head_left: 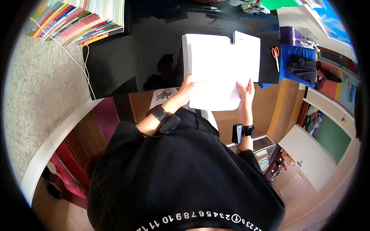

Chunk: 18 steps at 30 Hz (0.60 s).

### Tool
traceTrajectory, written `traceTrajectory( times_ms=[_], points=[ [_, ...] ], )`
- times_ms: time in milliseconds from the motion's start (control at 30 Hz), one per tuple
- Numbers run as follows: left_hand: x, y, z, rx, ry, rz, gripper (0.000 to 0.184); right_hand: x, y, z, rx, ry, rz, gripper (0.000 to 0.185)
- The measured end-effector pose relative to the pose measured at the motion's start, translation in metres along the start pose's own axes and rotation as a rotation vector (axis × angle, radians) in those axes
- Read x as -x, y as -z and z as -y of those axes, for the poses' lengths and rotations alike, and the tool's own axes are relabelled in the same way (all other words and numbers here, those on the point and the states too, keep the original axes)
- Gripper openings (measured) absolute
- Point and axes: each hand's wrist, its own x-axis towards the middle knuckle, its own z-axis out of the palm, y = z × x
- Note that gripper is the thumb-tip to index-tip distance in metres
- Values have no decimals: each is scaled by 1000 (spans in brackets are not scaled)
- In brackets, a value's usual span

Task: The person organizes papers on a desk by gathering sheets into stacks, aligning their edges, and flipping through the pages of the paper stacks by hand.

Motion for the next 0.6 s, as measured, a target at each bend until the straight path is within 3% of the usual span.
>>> traceTrajectory(
  times_ms=[67, 133, 233, 300, 333, 433, 467, 567, 600],
  points=[
    [-12, 3, 14, 43, 20, -87, 23, -33, 7, -22, 232, 16, 2, 63],
    [-31, 13, 49, -202, 49, -215, 22, -75, 17, -90, 544, 104, -23, 73],
    [-54, 14, 95, -504, -74, -401, 21, -83, -13, -77, 892, -151, 68, 62],
    [-68, 24, 123, -763, -90, -425, 21, -93, -10, -107, 858, 44, 23, 55],
    [-56, 10, 82, -754, 17, -413, 21, -98, -6, -124, 838, 142, -2, 52],
    [-76, 28, 110, -835, -60, -563, 22, -117, 2, -149, 719, 133, 76, 57],
    [-80, 33, 113, -965, 32, -535, 28, -117, 2, -151, 748, 88, 105, 62],
    [-66, 11, 76, -921, -99, -646, 35, -119, -4, -165, 743, 259, 59, 63],
    [-68, 9, 79, -917, -173, -666, 37, -112, -11, -145, 743, 198, 71, 64]
  ],
)
